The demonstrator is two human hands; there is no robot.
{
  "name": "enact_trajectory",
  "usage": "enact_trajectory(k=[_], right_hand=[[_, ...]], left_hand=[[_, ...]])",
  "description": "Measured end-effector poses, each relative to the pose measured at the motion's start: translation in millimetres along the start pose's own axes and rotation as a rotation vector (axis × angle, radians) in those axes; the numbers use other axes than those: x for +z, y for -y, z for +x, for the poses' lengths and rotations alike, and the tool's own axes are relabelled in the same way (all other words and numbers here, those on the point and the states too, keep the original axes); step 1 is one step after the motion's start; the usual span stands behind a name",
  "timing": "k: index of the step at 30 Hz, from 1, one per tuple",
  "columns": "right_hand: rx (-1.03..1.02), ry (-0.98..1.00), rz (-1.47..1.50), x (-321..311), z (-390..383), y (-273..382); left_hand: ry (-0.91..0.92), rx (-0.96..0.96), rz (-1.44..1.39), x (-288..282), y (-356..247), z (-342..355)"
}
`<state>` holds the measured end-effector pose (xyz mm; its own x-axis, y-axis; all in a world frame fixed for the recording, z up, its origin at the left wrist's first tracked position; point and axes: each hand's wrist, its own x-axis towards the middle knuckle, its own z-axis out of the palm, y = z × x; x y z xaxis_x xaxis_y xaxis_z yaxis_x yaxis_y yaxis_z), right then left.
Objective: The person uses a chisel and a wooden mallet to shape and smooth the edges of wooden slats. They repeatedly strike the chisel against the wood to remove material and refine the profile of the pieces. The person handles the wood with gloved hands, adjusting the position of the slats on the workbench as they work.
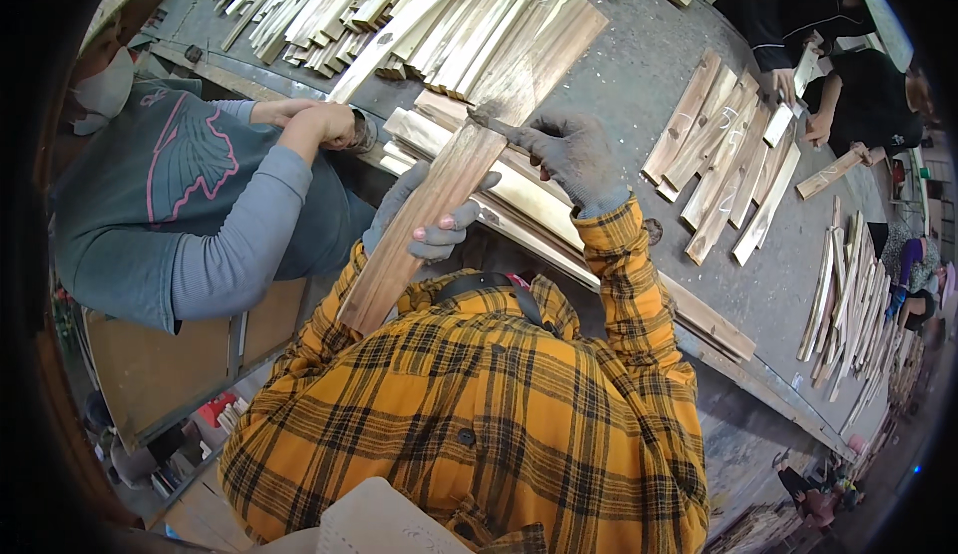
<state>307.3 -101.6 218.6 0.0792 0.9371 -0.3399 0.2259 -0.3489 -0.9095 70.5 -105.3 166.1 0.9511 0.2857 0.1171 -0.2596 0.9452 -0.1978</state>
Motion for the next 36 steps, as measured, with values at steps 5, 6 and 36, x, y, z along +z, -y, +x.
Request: enact_trajectory(k=[5,6,36], right_hand=[[0.022,0.009,0.041,1,7,-2],[0.026,0.013,0.045,1,9,-1],[-0.003,-0.101,0.782,65,-58,-95]], left_hand=[[-0.085,-0.016,-0.024,3,-1,-10],[-0.079,-0.019,-0.035,4,-1,-13],[-0.795,0.724,1.346,-53,-11,100]])
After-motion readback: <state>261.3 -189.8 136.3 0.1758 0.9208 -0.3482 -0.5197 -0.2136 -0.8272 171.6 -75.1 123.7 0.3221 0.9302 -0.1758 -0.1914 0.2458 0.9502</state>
